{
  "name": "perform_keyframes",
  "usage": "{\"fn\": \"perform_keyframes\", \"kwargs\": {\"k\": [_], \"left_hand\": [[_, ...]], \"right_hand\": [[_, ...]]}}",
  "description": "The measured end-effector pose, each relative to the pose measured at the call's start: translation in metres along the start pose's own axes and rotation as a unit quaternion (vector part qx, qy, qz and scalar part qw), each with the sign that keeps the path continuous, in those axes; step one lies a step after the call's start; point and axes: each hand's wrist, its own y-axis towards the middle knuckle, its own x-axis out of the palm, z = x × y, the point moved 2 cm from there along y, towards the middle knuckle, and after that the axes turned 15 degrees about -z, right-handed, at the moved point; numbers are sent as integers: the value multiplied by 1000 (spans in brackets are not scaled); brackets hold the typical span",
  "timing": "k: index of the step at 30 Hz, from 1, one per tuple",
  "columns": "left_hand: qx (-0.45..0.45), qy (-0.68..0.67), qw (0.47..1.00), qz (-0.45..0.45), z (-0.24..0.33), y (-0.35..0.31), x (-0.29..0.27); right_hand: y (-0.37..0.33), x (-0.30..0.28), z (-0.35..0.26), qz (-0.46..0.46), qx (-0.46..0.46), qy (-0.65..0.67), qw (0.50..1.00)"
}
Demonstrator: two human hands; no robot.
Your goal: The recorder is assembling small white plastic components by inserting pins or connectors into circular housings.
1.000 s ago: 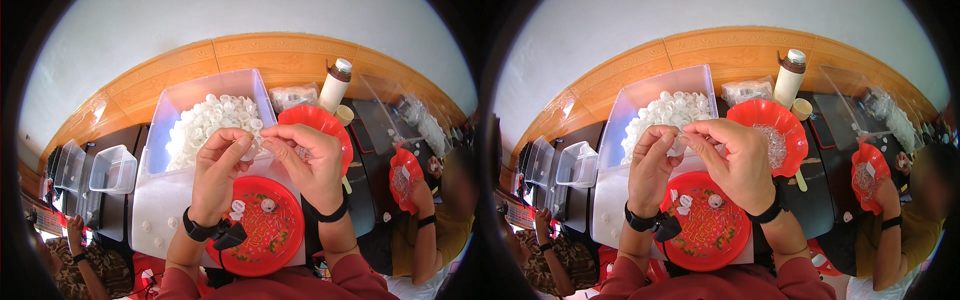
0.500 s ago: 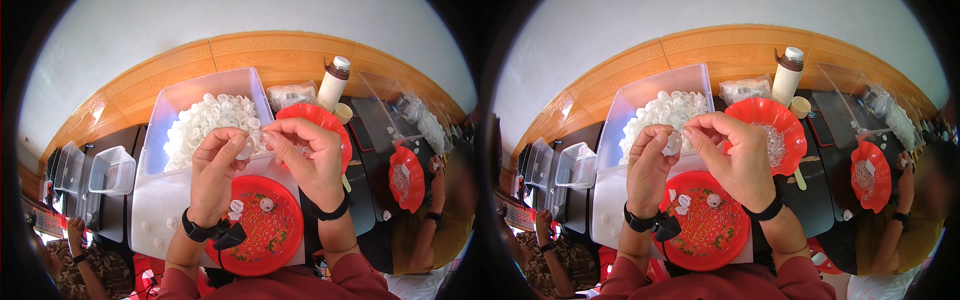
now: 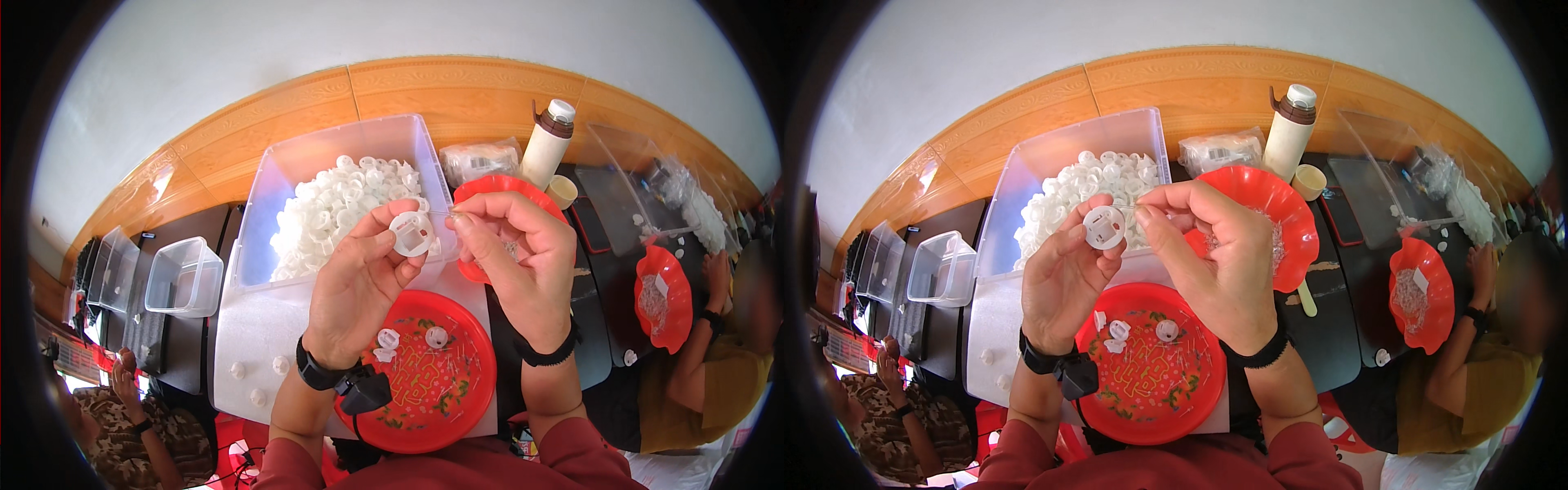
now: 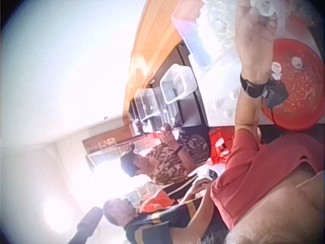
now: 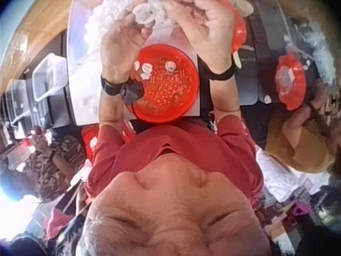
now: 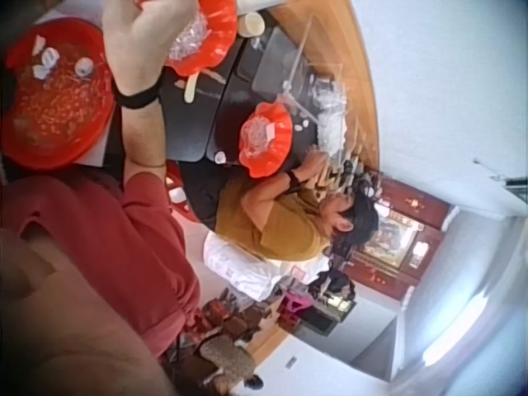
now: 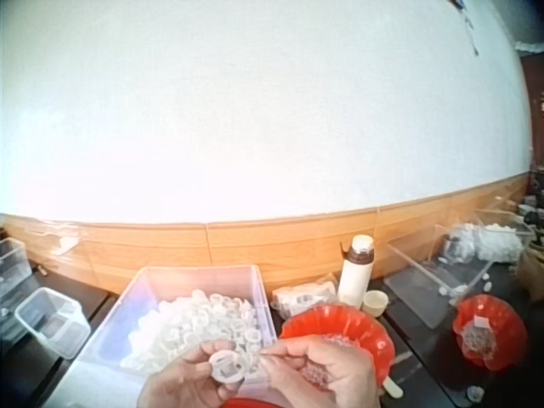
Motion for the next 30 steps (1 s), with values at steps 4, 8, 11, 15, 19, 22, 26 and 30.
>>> {"fn": "perform_keyframes", "kwargs": {"k": [4,8,11,15,19,22,26,30], "left_hand": [[15,27,999,18,0,-1,4],[21,141,989,34,-2,-2,11],[82,381,919,64,0,-4,19],[146,614,775,26,0,-8,26],[148,670,727,41,-2,-10,30],[132,555,820,47,-1,-8,29],[118,479,868,48,2,-6,26],[122,332,929,106,3,-2,21]], "right_hand": [[1,0,-1,4,-5,15,1000],[0,2,-5,-4,11,100,995],[0,0,-5,-57,64,182,979],[1,4,-2,-91,119,239,959],[2,9,8,-112,71,263,956],[3,12,10,-90,56,242,964],[5,16,12,-78,33,208,974],[5,19,10,-54,-14,143,988]]}}
